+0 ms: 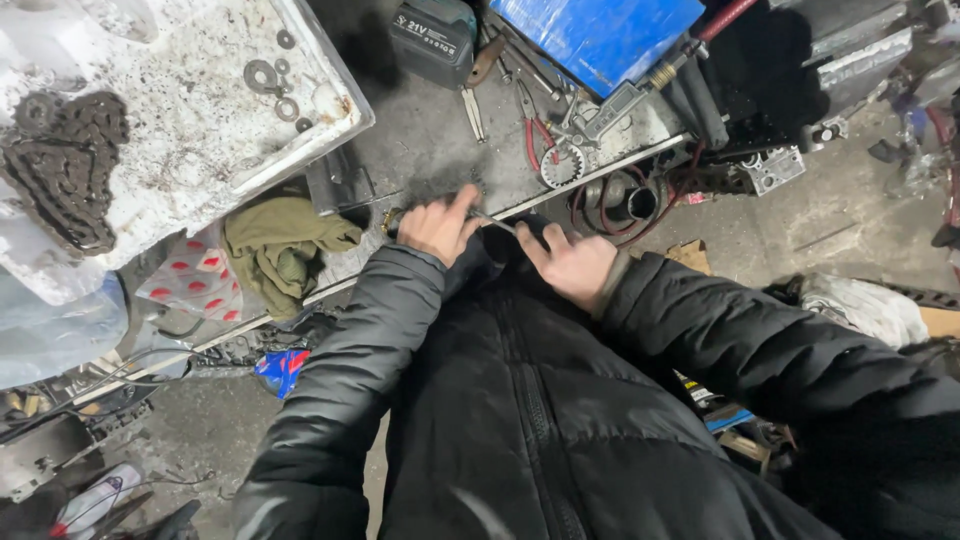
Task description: The person stands at a cluttered workshop bench, moves a plastic bag aside, and works on a small engine component. They use a screwdriver to unscrew fasteners from the black engine cover, reposition the part, and continue loosening screws while holding the component steady on the bench.
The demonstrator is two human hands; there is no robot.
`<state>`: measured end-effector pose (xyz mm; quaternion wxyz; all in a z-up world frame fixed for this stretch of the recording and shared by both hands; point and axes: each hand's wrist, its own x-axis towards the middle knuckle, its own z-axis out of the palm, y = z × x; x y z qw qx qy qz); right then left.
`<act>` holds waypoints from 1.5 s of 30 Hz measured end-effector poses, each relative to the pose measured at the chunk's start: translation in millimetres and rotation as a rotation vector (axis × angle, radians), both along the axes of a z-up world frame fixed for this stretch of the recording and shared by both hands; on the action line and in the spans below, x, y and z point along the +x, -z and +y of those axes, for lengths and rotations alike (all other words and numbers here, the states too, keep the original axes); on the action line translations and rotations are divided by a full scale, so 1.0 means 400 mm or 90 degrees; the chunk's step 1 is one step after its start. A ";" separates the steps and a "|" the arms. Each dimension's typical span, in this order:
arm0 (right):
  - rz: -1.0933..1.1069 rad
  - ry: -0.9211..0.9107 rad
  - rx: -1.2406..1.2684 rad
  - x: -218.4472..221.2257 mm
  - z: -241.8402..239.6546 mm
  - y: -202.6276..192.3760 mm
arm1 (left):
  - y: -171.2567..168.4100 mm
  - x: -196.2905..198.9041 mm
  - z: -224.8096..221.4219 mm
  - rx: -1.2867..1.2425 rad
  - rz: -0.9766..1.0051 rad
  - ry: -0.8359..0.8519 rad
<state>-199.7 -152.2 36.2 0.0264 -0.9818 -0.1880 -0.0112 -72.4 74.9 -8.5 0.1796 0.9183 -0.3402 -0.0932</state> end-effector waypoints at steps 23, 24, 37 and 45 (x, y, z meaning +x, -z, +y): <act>0.040 0.035 0.406 -0.019 -0.021 0.072 | -0.036 -0.025 0.035 -0.110 0.031 -0.062; 0.046 0.043 0.407 -0.006 -0.021 0.071 | -0.036 -0.018 0.038 -0.106 0.027 -0.075; 0.072 0.092 0.099 0.015 0.064 -0.045 | -0.015 -0.040 0.062 -0.148 0.005 -0.114; 0.399 0.302 0.557 0.015 0.043 0.039 | -0.027 -0.050 0.065 -0.210 0.028 -0.110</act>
